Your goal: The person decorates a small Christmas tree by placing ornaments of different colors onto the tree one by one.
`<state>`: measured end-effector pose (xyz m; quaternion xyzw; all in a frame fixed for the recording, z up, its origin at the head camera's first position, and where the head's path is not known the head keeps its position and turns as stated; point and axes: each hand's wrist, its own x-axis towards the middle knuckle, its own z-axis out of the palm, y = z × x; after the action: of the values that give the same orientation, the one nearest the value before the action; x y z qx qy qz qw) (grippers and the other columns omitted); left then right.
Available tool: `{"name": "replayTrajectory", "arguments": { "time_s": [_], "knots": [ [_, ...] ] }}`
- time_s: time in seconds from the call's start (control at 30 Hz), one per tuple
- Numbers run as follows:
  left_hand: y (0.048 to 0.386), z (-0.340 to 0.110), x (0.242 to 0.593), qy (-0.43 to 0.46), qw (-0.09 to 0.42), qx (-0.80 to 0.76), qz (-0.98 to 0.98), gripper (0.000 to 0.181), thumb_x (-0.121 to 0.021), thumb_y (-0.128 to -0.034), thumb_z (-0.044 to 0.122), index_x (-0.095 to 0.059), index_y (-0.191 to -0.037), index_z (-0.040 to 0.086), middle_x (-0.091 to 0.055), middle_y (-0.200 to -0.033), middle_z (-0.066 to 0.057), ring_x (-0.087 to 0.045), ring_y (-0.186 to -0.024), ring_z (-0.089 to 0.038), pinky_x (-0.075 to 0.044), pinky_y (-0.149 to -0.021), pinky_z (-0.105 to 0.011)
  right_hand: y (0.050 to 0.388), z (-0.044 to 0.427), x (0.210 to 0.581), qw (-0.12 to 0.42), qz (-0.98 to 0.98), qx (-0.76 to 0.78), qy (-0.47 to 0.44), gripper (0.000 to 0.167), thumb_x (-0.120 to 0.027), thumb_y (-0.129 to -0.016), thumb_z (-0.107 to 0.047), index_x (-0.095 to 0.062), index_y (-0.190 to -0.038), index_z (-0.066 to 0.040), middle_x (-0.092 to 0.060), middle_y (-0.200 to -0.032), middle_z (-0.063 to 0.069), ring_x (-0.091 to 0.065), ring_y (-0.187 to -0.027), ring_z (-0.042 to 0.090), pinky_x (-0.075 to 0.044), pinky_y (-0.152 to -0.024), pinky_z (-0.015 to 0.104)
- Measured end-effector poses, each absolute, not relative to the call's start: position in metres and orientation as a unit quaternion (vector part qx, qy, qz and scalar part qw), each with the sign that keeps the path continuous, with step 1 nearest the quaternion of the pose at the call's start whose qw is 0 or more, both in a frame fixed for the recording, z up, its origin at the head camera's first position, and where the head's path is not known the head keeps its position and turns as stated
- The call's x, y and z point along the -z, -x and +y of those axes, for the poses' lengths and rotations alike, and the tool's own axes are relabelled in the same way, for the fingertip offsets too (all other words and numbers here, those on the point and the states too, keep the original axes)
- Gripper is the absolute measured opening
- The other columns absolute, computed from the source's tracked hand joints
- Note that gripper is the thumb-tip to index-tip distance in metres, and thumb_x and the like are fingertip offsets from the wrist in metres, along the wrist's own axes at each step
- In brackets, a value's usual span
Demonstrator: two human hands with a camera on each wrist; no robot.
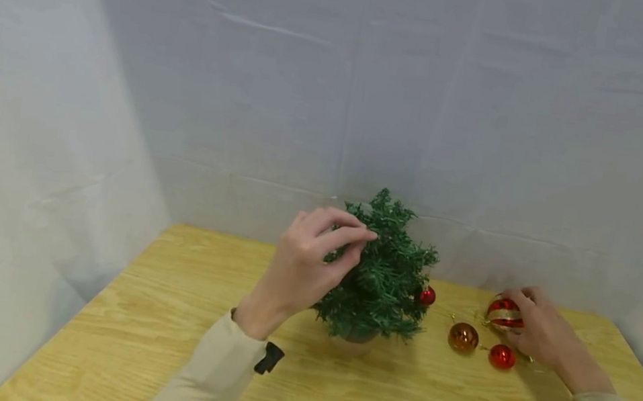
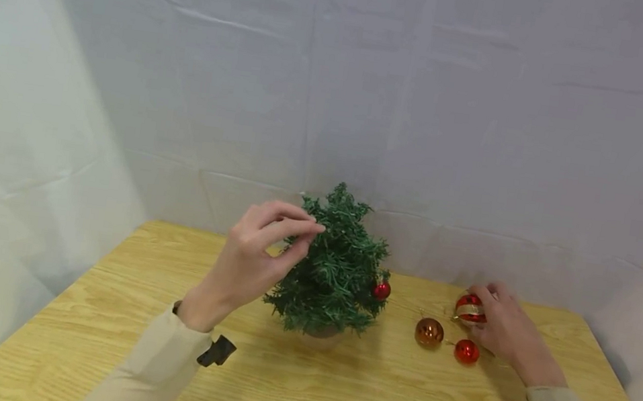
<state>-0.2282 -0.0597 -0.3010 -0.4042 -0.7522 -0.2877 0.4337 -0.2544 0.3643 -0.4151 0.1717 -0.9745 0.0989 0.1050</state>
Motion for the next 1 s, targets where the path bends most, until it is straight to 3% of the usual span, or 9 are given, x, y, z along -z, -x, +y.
{"name": "replayTrajectory", "arguments": {
  "time_s": [0.13, 0.37, 1.0],
  "knots": [
    [0.2268, -0.0583, 0.3013, 0.404, 0.436, 0.284, -0.752, 0.018, -0.074, -0.0919, 0.007, -0.08, -0.107, 0.014, -0.073, -0.107, -0.003, -0.067, -0.096, -0.019, -0.043, -0.074, -0.035, 0.2549, 0.3651, 0.4158, 0.101, -0.973, -0.113, -0.174, 0.064, -0.085, -0.074, -0.006, -0.052, -0.129, 0.0, -0.045, -0.124, 0.036, -0.064, -0.09, 0.048, -0.057, -0.069, 0.057],
    [0.2232, -0.0555, 0.301, 0.408, 0.441, 0.271, -0.752, 0.018, -0.075, -0.0921, 0.009, -0.08, -0.108, 0.015, -0.072, -0.107, -0.003, -0.067, -0.097, -0.019, -0.045, -0.073, -0.036, 0.2548, 0.3648, 0.4174, 0.111, -0.968, -0.116, -0.193, 0.061, -0.085, -0.075, -0.007, -0.055, -0.126, 0.0, -0.055, -0.125, 0.03, -0.063, -0.1, 0.049, -0.056, -0.079, 0.059],
    [0.2213, -0.0525, 0.3016, 0.416, 0.444, 0.274, -0.745, 0.018, -0.076, -0.0922, 0.012, -0.08, -0.109, 0.016, -0.073, -0.107, -0.003, -0.068, -0.098, -0.018, -0.044, -0.073, -0.034, 0.2487, 0.3684, 0.4226, 0.11, -0.971, -0.128, -0.171, 0.063, -0.085, -0.077, -0.01, -0.052, -0.129, 0.001, -0.054, -0.125, 0.034, -0.065, -0.096, 0.048, -0.058, -0.075, 0.057]
  ]
}}
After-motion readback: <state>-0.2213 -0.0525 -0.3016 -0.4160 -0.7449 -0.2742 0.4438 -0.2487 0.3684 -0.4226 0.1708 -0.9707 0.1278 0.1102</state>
